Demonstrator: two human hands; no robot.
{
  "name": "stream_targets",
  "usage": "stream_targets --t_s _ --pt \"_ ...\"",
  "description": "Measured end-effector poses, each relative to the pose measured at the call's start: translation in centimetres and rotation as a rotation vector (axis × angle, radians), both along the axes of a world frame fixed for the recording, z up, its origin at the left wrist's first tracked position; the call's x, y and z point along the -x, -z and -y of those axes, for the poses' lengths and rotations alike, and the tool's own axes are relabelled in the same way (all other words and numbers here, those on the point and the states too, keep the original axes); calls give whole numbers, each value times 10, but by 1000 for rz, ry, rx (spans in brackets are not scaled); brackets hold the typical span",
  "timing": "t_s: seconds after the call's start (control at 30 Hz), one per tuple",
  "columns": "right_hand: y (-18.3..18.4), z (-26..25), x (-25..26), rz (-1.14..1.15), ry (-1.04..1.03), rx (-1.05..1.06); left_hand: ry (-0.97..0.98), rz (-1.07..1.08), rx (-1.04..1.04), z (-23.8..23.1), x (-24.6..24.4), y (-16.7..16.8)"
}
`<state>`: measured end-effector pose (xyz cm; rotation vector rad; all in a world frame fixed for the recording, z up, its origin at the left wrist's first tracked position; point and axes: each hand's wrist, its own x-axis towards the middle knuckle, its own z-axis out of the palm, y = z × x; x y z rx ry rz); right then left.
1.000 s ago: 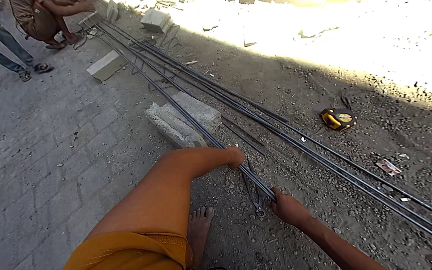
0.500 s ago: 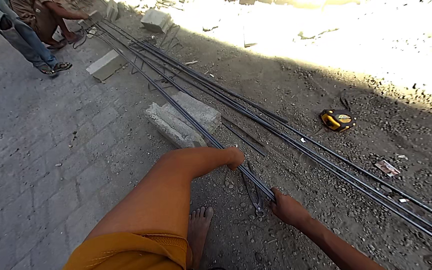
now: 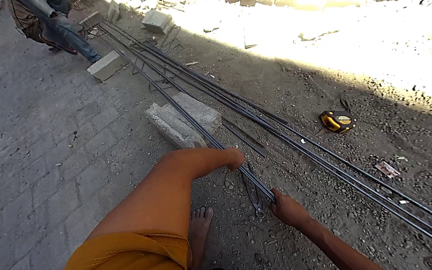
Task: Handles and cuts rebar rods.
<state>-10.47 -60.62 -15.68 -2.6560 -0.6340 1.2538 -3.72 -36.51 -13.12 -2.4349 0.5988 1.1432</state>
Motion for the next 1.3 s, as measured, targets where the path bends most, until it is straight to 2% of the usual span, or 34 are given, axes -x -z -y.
stream_targets --t_s 1.3 --pt "-4 5 -9 -19 -14 0 -24 -3 8 5 -2 -5"
